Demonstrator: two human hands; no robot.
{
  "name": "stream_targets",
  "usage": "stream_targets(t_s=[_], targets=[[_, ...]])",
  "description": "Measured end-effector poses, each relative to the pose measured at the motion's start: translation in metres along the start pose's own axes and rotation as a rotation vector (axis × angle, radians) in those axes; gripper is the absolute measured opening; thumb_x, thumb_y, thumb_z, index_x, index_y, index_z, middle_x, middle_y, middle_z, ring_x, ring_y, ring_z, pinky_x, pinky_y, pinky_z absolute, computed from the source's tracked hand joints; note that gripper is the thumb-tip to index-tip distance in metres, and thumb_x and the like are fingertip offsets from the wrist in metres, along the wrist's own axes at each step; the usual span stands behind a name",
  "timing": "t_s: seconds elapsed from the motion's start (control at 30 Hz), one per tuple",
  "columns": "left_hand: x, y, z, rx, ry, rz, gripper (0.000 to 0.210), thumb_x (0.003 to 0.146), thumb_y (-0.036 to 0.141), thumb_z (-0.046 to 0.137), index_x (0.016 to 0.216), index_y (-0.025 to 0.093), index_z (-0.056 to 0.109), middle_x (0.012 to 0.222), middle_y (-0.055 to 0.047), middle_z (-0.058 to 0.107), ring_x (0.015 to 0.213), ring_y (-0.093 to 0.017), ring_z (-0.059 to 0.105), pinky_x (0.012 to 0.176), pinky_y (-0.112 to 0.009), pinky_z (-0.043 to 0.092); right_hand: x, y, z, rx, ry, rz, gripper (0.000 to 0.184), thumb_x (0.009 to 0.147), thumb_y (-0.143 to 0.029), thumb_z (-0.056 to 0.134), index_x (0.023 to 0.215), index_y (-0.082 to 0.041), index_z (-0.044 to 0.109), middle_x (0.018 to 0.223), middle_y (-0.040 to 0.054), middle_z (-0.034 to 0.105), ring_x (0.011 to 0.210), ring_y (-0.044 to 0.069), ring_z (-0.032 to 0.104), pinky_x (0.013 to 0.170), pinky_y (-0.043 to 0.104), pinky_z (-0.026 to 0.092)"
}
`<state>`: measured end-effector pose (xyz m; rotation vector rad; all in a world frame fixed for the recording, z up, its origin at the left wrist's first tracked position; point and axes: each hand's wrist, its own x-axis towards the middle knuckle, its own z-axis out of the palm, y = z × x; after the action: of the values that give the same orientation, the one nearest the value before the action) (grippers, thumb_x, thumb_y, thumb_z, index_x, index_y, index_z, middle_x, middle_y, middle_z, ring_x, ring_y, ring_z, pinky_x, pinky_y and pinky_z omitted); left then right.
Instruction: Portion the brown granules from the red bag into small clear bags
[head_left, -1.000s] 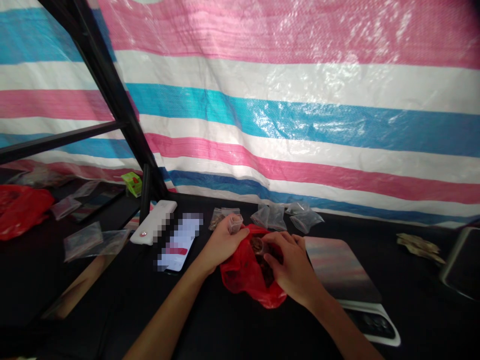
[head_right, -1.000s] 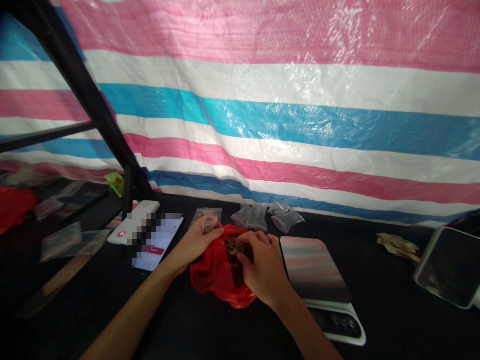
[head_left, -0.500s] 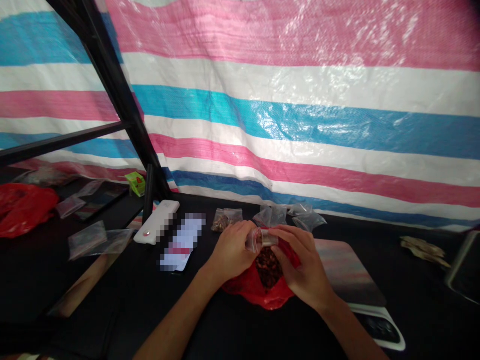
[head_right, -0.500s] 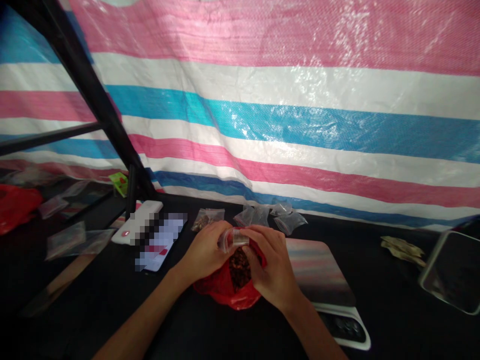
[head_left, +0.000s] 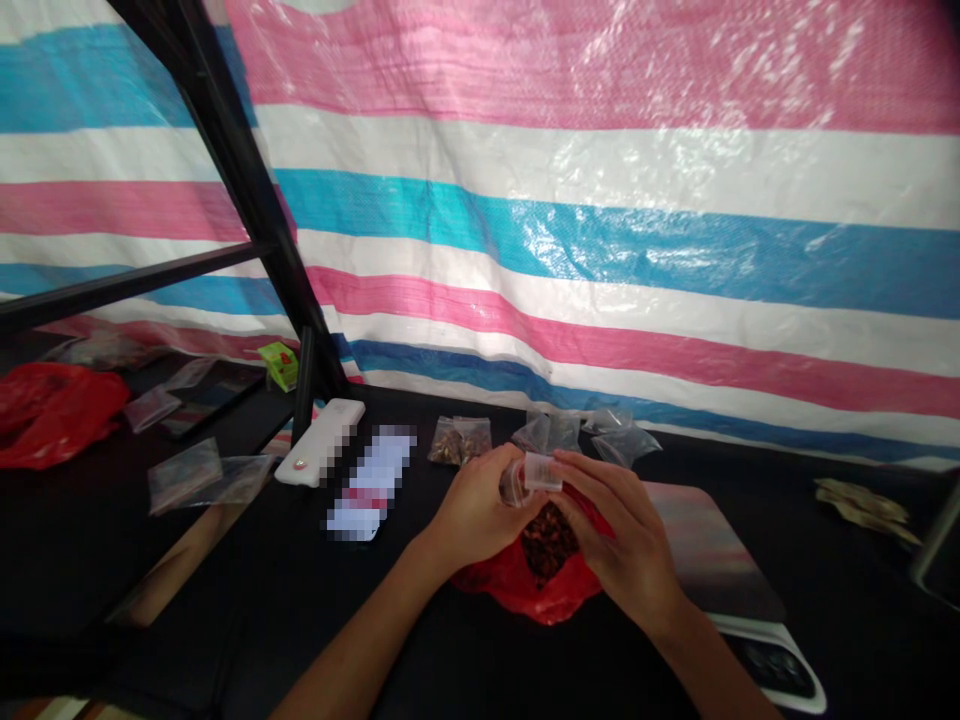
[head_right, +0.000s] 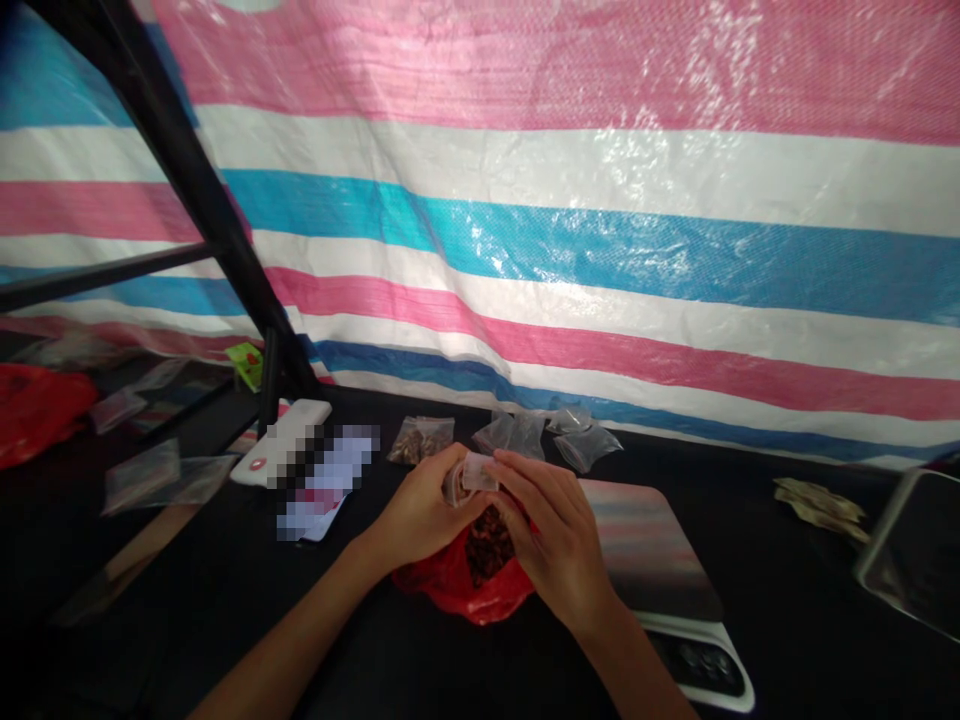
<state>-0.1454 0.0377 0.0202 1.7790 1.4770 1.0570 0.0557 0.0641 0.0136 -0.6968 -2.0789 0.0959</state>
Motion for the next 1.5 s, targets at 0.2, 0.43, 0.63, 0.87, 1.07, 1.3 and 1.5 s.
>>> stream_targets(t_s=[0.2,0.43,0.63,0.87,1.07,1.3,1.5], targets=[[-0.001,-0.003,0.006,-0.112,-0.035,-0.042,0.023,0.084,0.038,0.076,0.094,0.021,0.062,0.084,0.002,0.065,0.074,-0.015,0.056,0.065,-0.026,0.039,0.001,0.002,-0.006,-0.022,-0.007,-0.064,0.058,0.096,-0.010,0.064,0.148,-0.035,0.058,0.141,0.0056,0.069,0.123,0.027,0.067,0.098,0.047,0.056],[-0.001,-0.002,0.006,-0.131,-0.066,-0.048,0.031,0.080,0.041,0.081,0.088,0.021,0.060,0.084,0.002,0.063,0.075,-0.014,0.054,0.064,-0.025,0.037,0.003,0.002,-0.006,0.009,0.037,-0.172,0.057,0.094,-0.002,0.063,0.146,-0.026,0.062,0.141,0.0089,0.069,0.124,0.026,0.066,0.100,0.043,0.056],[-0.001,-0.003,0.008,-0.130,-0.063,-0.045,0.031,0.081,0.042,0.080,0.087,0.021,0.059,0.081,0.003,0.061,0.073,-0.014,0.052,0.063,-0.025,0.036,0.002,0.000,-0.005,0.008,0.036,-0.180,0.060,0.092,0.001,0.064,0.146,-0.025,0.061,0.140,0.0096,0.069,0.123,0.026,0.066,0.101,0.044,0.057],[0.003,-0.007,-0.001,-0.207,0.002,-0.054,0.023,0.090,0.038,0.068,0.085,0.020,0.055,0.075,0.005,0.057,0.066,-0.011,0.050,0.061,-0.024,0.036,0.004,-0.003,-0.009,0.013,0.130,-0.094,0.051,0.088,-0.002,0.069,0.135,-0.022,0.067,0.131,0.0121,0.070,0.114,0.026,0.069,0.095,0.041,0.057],[0.010,-0.020,-0.029,-0.051,0.177,-0.113,0.025,0.095,0.041,0.059,0.082,0.021,0.051,0.073,0.005,0.055,0.066,-0.012,0.051,0.062,-0.024,0.037,0.006,-0.027,-0.009,0.136,-0.242,-0.084,0.042,0.092,-0.012,0.065,0.133,-0.022,0.062,0.120,0.0097,0.072,0.111,0.025,0.068,0.093,0.039,0.057],[0.006,-0.029,-0.045,0.012,-0.025,-0.204,0.032,0.097,0.047,0.055,0.080,0.020,0.057,0.073,0.003,0.059,0.066,-0.014,0.050,0.061,-0.026,0.036,0.002,-0.040,0.005,0.101,-0.565,0.089,0.030,0.092,-0.008,0.056,0.114,-0.025,0.065,0.116,0.0058,0.071,0.107,0.024,0.066,0.094,0.041,0.053],[-0.005,-0.026,-0.058,-0.150,-0.423,-0.332,0.040,0.083,0.053,0.073,0.099,0.019,0.061,0.078,0.003,0.063,0.063,-0.013,0.052,0.055,-0.024,0.038,0.002,-0.032,0.004,0.048,-0.646,0.155,0.042,0.092,-0.012,0.057,0.132,-0.027,0.058,0.124,0.0071,0.066,0.114,0.027,0.062,0.101,0.047,0.048]])
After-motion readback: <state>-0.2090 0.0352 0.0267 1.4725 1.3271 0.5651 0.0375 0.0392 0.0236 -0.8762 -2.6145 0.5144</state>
